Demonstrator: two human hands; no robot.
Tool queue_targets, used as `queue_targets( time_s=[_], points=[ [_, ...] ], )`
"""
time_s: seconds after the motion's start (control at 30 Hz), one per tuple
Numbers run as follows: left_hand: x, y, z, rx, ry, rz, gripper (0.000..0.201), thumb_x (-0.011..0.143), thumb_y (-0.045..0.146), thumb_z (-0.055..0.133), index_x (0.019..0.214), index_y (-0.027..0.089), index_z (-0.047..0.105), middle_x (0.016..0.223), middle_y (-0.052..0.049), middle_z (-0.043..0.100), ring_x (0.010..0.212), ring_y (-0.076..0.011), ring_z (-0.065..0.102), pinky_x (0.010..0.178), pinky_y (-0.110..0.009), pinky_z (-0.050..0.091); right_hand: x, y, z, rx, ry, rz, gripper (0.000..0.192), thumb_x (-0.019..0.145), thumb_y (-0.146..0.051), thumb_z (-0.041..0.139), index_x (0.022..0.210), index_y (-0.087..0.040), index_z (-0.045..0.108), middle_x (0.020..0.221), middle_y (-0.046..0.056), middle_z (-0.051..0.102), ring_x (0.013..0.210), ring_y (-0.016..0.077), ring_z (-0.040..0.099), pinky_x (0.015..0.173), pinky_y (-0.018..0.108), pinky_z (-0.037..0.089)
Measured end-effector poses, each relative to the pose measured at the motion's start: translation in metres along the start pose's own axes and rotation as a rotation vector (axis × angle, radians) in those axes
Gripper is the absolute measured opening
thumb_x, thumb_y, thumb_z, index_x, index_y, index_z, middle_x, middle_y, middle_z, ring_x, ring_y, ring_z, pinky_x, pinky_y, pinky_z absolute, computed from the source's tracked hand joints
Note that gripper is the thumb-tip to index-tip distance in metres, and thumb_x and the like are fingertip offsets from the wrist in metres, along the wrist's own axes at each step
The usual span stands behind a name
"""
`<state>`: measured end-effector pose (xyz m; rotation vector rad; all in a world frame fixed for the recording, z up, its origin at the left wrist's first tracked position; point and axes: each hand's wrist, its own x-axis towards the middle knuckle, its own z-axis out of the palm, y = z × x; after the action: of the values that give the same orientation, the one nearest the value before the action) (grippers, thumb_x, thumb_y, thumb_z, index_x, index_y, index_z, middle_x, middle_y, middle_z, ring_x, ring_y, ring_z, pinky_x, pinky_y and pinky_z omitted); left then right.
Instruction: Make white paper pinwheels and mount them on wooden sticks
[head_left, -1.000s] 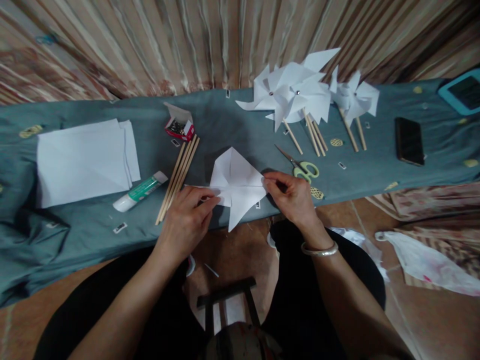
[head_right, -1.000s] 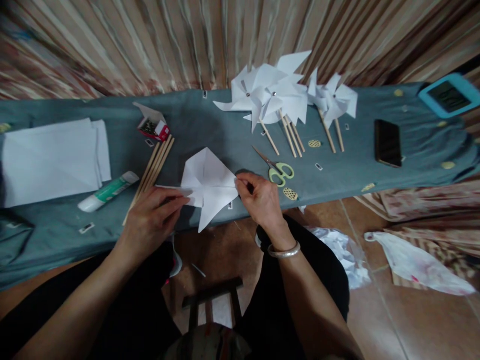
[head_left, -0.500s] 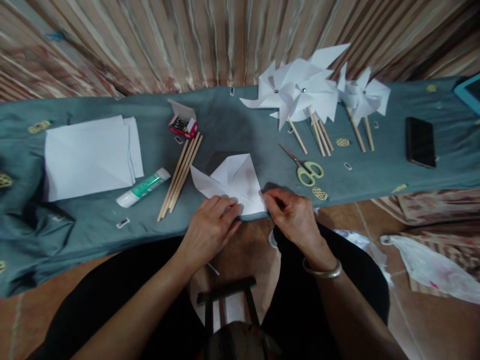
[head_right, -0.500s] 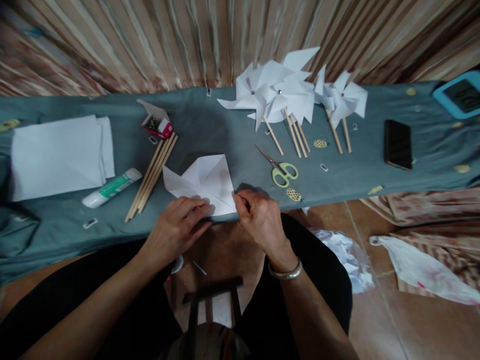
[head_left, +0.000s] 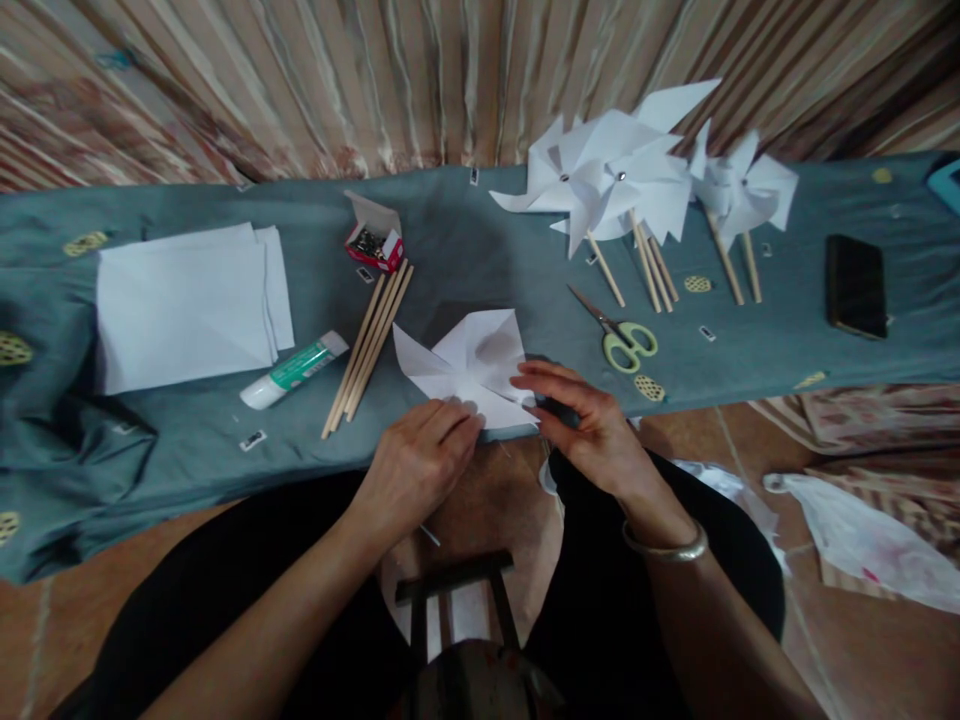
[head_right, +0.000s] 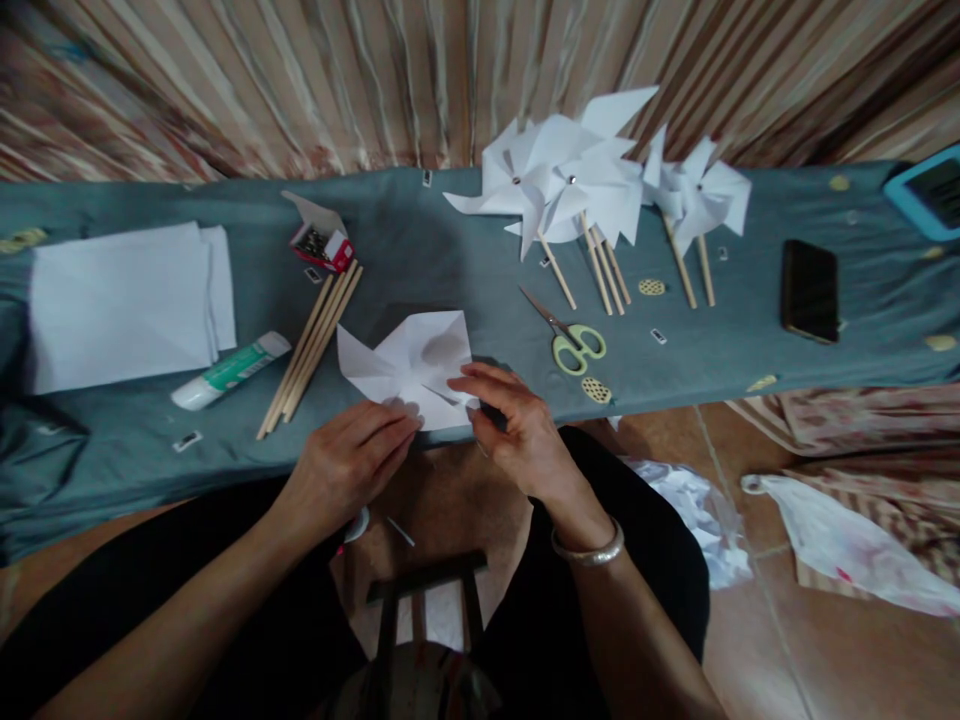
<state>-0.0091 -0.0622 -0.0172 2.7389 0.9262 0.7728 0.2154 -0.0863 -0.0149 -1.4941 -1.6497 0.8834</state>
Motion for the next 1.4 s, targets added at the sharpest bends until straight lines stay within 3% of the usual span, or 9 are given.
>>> queue_targets(
  time_s=[0.13,0.27,0.53,0.83,1.1,1.4],
  points=[
    [-0.003,0.001,-0.005,0.014,-0.008,0.031,0.013,0.093,0.011,0.055,0.099,0.009,0.066,0.097,-0.011,0.072,0.086,-0.0215,0.067,0.075,-0.035,0.061,-0.002,-0.002,-0.001,0.035,-0.137,-0.032,0.035,0.079,-0.01,0.066,0.107,-0.029,0.075,0.139,0.006,0.06,0.131,0.0236,0.055,0.108,0.047,0.047],
    [-0.005,0.002,-0.008,0.014,-0.03,0.036,0.013,0.093,0.01,0.055,0.097,0.01,0.067,0.095,-0.01,0.073,0.085,-0.0204,0.067,0.075,-0.035,0.06,-0.002,-0.002,0.0,0.039,-0.157,-0.063,0.022,0.08,-0.015,0.071,0.095,-0.029,0.077,0.137,0.006,0.061,0.13,0.0229,0.056,0.107,0.047,0.048],
    [-0.007,0.002,-0.009,-0.015,-0.062,0.021,0.014,0.093,0.012,0.055,0.099,0.01,0.068,0.095,-0.01,0.072,0.087,-0.0216,0.065,0.074,-0.036,0.059,0.002,-0.002,0.009,0.052,-0.112,-0.021,0.01,0.085,-0.024,0.07,0.092,-0.027,0.076,0.121,0.006,0.069,0.119,0.0223,0.062,0.104,0.045,0.049],
    [-0.006,0.003,-0.005,-0.022,-0.04,0.014,0.012,0.092,0.01,0.056,0.101,0.01,0.065,0.094,-0.01,0.071,0.086,-0.0211,0.065,0.075,-0.034,0.06,0.004,-0.013,0.026,-0.031,0.011,-0.046,0.011,0.09,-0.024,0.063,0.093,-0.023,0.074,0.099,0.004,0.075,0.098,0.0203,0.068,0.093,0.039,0.054],
    [-0.011,0.001,-0.001,-0.108,-0.01,-0.034,0.03,0.091,0.007,0.057,0.121,0.007,0.054,0.093,-0.01,0.071,0.084,-0.02,0.065,0.078,-0.035,0.061,0.004,-0.018,0.031,-0.069,0.045,0.057,0.013,0.087,-0.022,0.065,0.096,-0.022,0.074,0.092,0.003,0.075,0.085,0.0176,0.068,0.082,0.032,0.055],
    [-0.011,0.0,0.0,-0.144,0.023,0.004,0.025,0.089,0.007,0.06,0.114,0.006,0.061,0.103,-0.013,0.07,0.094,-0.0227,0.065,0.083,-0.038,0.062,0.006,-0.023,0.036,-0.198,0.105,0.035,0.009,0.086,-0.021,0.067,0.092,-0.021,0.073,0.085,0.003,0.075,0.078,0.0189,0.067,0.082,0.035,0.054]
  ],
)
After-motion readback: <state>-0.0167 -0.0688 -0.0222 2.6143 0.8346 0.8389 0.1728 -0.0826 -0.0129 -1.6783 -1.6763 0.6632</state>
